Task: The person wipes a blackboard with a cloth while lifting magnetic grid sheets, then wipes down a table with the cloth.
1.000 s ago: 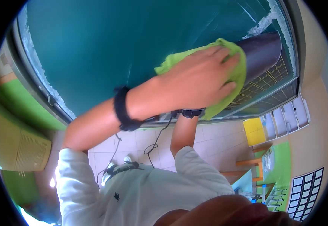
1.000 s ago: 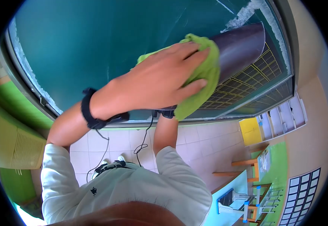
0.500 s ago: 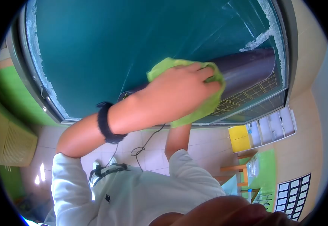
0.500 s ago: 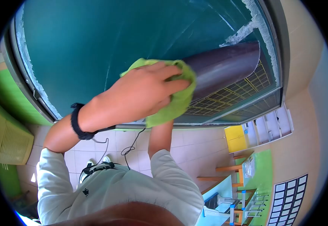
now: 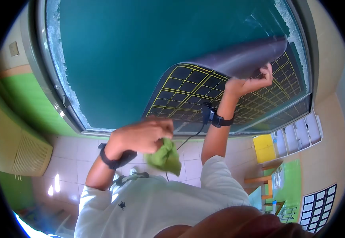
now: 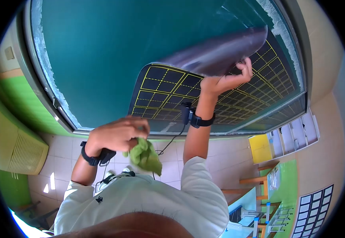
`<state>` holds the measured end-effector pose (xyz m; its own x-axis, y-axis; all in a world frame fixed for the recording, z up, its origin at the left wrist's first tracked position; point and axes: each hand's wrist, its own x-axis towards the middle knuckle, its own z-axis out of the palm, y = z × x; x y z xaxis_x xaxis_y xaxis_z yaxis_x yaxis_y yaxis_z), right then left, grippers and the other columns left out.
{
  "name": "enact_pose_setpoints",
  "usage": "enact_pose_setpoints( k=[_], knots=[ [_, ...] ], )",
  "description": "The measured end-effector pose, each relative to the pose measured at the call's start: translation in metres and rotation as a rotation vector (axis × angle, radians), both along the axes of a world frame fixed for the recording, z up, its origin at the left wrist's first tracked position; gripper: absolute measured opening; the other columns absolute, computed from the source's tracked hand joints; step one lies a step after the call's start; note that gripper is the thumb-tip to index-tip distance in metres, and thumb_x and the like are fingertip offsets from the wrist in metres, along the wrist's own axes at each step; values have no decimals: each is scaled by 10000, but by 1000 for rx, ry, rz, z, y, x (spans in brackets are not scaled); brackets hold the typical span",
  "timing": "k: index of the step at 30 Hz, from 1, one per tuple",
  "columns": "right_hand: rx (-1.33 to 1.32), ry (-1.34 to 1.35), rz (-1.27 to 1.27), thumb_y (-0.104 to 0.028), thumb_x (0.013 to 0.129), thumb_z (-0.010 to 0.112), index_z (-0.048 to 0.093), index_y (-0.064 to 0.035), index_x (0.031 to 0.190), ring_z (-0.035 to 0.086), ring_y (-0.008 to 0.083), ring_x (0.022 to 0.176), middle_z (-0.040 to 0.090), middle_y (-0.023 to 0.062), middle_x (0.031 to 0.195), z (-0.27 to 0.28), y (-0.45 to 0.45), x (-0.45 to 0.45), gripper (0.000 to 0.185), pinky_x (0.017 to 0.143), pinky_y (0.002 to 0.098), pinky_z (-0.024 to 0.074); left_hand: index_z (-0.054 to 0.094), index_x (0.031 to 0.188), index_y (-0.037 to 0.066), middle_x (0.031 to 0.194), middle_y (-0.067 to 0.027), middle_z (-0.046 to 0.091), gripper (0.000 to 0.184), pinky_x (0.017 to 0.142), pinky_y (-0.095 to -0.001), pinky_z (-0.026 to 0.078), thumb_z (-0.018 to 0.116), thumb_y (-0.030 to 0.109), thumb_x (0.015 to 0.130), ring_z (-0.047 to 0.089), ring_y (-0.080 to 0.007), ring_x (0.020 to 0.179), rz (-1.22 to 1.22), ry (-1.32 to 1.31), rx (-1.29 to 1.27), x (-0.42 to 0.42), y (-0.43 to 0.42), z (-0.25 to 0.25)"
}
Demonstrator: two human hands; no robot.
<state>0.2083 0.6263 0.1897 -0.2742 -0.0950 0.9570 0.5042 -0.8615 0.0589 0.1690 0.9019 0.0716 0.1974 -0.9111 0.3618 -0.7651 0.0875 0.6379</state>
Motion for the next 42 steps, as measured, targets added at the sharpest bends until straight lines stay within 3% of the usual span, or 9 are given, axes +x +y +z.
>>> enact_pose_setpoints(
  k=[1, 3, 8, 16, 22, 28, 32, 38, 42],
  knots=[
    [-1, -3, 1, -238, 814, 730, 384, -67, 1050, 464, 242, 999, 456, 138, 1162, 8, 0, -6, 452, 854, 365, 393, 627, 919, -8, 1166, -131, 556, 225, 868, -435, 454, 565, 14, 704, 560, -331, 1047, 22, -51, -40, 9, -5, -5],
    [-186, 29, -647, -240, 786, 748, 411, -89, 972, 462, 262, 994, 492, 116, 1142, 22, 1, -18, 413, 827, 388, 365, 625, 927, -10, 1208, -139, 538, 230, 893, -436, 451, 554, 3, 709, 544, -336, 1084, 106, -79, -120, 20, -15, -14],
    [-311, -90, -680, -211, 706, 788, 471, -93, 934, 496, 284, 943, 546, 88, 1066, 58, 22, -26, 408, 804, 398, 362, 608, 928, -37, 1291, -157, 496, 230, 972, -424, 425, 518, -26, 716, 488, -346, 1185, 369, -151, -266, 42, -29, -24],
    [-366, 148, -656, -193, 701, 767, 574, -74, 1013, 566, 310, 928, 594, 89, 990, 105, 80, -33, 386, 778, 433, 462, 601, 881, -24, 1272, -128, 481, 198, 940, -418, 409, 531, -7, 698, 489, -302, 1096, 360, -213, -308, 55, -31, -45],
    [-385, 286, -639, -325, 821, 690, 502, -140, 1354, 545, 327, 1042, 560, 119, 1154, 108, 93, -8, 595, 863, 455, 482, 588, 901, -21, 1315, -134, 477, 211, 866, -432, 434, 525, -13, 700, 521, -325, 1107, 335, -228, -405, 55, -22, -56],
    [-331, 322, -676, -312, 865, 645, 436, -126, 1422, 434, 394, 1180, 434, 209, 1334, 83, 105, 3, 623, 969, 496, 405, 596, 994, 22, 1136, -108, 563, 190, 813, -337, 444, 580, 25, 805, 560, -233, 1022, 141, 574, -184, 54, 14, -51],
    [-408, 403, -525, -261, 848, 653, 492, -72, 1365, 380, 413, 1259, 395, 225, 1388, 38, 115, 3, 573, 1051, 526, 317, 600, 1098, 34, 988, -92, 507, 293, 748, -335, 460, 662, 88, 816, 543, -237, 889, 327, 247, -521, 43, 44, -22],
    [-677, 610, -347, -329, 852, 654, 392, -72, 1447, 186, 466, 1424, 245, 241, 1526, -50, 144, 8, 700, 1120, 627, 146, 617, 1180, -1, 1145, -152, 535, 404, 863, -365, 481, 627, -47, 778, 571, -277, 1040, 1041, -254, -1037, 40, 71, 19],
    [-519, 639, -39, -376, 910, 588, 171, 43, 1504, 106, 457, 1452, 87, 296, 1566, -44, 138, 21, 838, 1141, 597, 96, 509, 1307, -9, 1398, -183, 443, 458, 1002, -457, 394, 610, 55, 865, 505, -328, 1172, 1104, -377, -798, 56, 66, 29]
  ],
)
